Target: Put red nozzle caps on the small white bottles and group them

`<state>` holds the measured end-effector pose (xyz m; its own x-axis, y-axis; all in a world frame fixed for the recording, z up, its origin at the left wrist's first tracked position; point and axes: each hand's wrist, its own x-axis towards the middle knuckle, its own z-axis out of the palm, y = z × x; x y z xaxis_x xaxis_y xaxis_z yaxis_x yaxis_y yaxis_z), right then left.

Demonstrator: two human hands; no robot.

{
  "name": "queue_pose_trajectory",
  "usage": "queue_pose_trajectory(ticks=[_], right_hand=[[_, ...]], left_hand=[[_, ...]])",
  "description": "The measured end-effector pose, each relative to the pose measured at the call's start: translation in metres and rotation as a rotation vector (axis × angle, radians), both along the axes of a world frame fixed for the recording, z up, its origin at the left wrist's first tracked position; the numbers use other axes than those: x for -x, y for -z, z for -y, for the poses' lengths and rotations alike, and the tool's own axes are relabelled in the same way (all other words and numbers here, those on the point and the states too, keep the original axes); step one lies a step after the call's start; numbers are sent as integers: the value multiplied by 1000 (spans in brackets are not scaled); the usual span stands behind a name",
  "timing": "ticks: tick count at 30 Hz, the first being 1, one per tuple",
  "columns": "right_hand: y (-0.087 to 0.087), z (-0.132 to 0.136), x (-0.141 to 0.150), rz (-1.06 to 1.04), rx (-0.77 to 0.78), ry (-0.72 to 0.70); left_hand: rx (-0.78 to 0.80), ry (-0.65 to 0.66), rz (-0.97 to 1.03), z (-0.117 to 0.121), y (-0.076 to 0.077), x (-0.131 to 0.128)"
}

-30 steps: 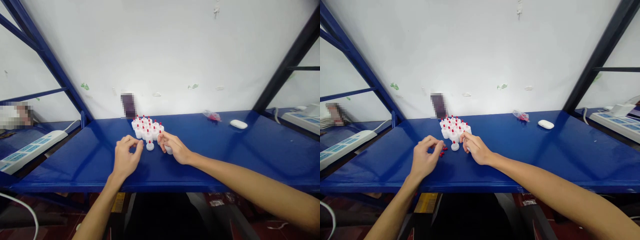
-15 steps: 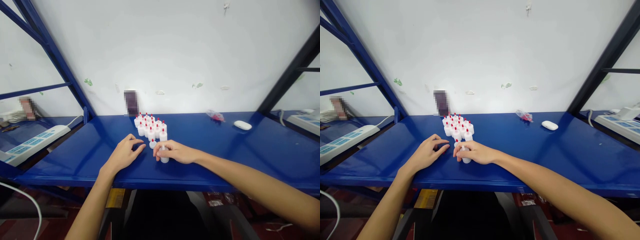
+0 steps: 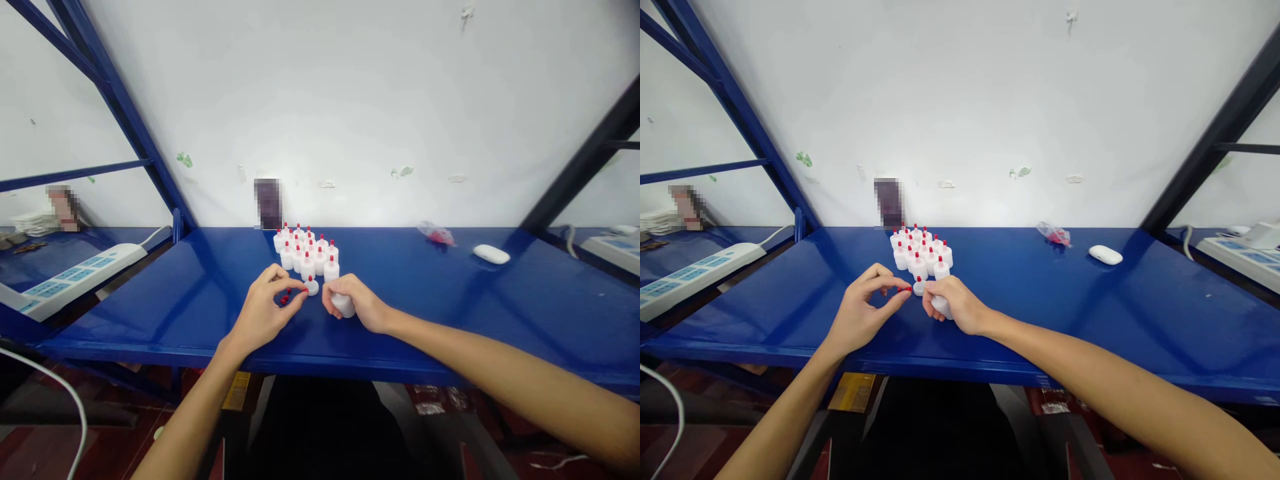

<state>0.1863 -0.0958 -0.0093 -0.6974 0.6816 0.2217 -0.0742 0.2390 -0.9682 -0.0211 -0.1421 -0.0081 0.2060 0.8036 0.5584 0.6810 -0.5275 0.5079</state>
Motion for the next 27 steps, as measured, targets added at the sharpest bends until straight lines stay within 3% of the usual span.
queue_pose_trajectory(ticks=[4,8,10,13,18,20,27], right_hand=[[4,4,0,-35,-2,-62],[9,8,-1,-106,-52,-101],[9,9,-1,-117,-68,-80],[5,9,-4,-91,-136,-3],[-3,10,-11,231,-639,50],[-5,12,-12,365,-754,79],[-11,15,-8,591,-822,209]], left_hand=[[64,124,536,13,0,-36],[226,281,715,17,6,-60],[169,267,670,17,5,-61],[4,180,438,18,-3,-52],[-125,111,91,25,-11,-36],[-136,110,34,27,-9,-34],[-137,109,-8,24,-9,-34]])
